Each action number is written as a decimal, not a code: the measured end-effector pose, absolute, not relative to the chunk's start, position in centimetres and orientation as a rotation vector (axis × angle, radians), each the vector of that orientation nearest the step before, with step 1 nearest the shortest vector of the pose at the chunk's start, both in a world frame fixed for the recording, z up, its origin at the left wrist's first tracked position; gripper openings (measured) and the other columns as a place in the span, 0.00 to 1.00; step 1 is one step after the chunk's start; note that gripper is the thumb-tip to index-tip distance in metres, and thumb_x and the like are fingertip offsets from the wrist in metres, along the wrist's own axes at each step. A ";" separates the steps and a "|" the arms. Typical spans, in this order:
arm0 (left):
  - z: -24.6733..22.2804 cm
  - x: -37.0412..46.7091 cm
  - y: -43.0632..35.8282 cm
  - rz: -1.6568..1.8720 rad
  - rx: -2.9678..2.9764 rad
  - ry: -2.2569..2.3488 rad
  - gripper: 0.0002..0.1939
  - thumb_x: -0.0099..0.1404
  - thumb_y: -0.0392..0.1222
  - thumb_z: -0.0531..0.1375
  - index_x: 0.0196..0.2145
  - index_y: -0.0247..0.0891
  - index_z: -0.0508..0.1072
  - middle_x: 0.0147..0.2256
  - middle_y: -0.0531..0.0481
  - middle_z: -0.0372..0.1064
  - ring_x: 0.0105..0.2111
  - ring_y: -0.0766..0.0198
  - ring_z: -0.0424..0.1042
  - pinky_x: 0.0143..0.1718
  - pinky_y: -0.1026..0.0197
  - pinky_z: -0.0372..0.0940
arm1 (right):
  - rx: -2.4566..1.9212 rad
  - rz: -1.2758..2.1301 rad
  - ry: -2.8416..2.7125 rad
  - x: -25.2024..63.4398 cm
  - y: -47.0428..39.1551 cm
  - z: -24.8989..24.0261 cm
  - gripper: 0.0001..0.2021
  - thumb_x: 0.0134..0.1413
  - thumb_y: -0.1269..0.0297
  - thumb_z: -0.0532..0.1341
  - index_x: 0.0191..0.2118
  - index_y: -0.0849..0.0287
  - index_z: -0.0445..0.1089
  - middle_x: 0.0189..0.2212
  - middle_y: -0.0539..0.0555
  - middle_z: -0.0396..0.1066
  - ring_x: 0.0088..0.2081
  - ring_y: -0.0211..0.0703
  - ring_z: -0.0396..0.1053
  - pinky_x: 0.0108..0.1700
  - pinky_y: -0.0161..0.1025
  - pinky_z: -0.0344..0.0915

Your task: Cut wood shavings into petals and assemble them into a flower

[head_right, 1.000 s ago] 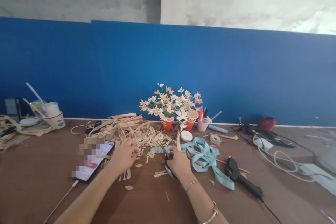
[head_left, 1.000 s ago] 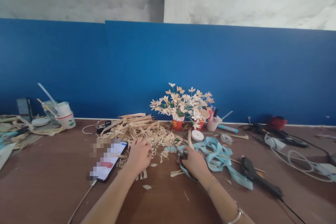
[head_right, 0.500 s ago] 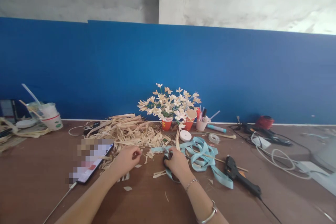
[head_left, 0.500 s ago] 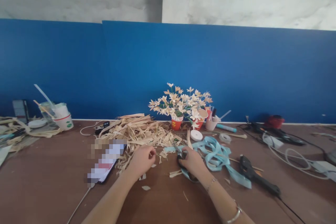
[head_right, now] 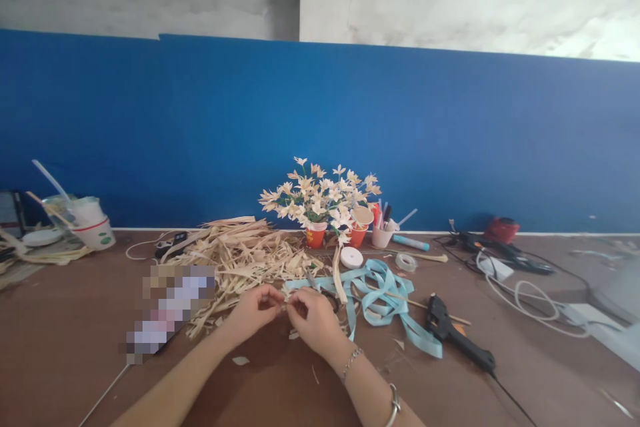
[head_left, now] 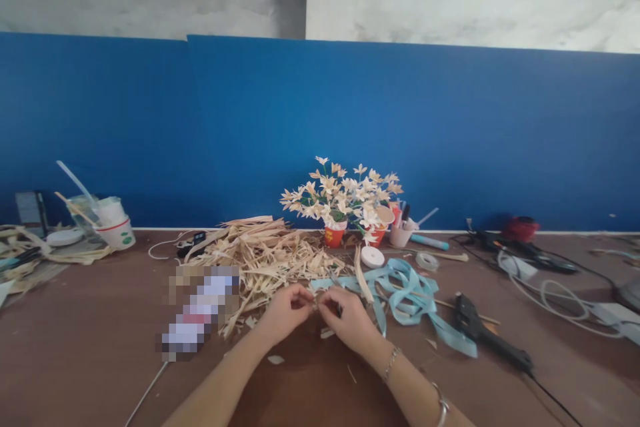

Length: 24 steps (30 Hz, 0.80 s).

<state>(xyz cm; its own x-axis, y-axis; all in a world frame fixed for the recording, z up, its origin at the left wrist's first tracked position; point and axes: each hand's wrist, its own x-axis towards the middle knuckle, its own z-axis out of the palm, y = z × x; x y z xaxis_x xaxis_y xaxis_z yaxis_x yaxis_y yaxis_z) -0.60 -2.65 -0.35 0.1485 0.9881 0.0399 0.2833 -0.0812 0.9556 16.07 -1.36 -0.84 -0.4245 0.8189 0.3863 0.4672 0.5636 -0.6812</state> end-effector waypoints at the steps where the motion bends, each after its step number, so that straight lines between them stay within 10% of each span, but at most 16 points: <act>1: -0.2 -0.6 -2.7 0.986 1.555 1.285 0.07 0.51 0.36 0.58 0.30 0.33 0.71 0.29 0.49 0.72 0.30 0.64 0.69 0.34 0.63 0.63 | -1.015 0.635 -2.069 16.1 -1.2 -1.0 0.06 0.49 0.73 0.54 0.25 0.60 0.65 0.23 0.48 0.64 0.26 0.35 0.62 0.30 0.31 0.58; 24: -0.6 1.5 -4.0 0.992 2.060 1.829 0.09 0.55 0.35 0.54 0.20 0.39 0.70 0.23 0.53 0.69 0.29 0.63 0.66 0.36 0.60 0.53 | -1.179 0.147 -2.157 15.1 -2.0 -1.4 0.06 0.48 0.74 0.54 0.25 0.60 0.66 0.22 0.50 0.68 0.25 0.36 0.65 0.29 0.30 0.55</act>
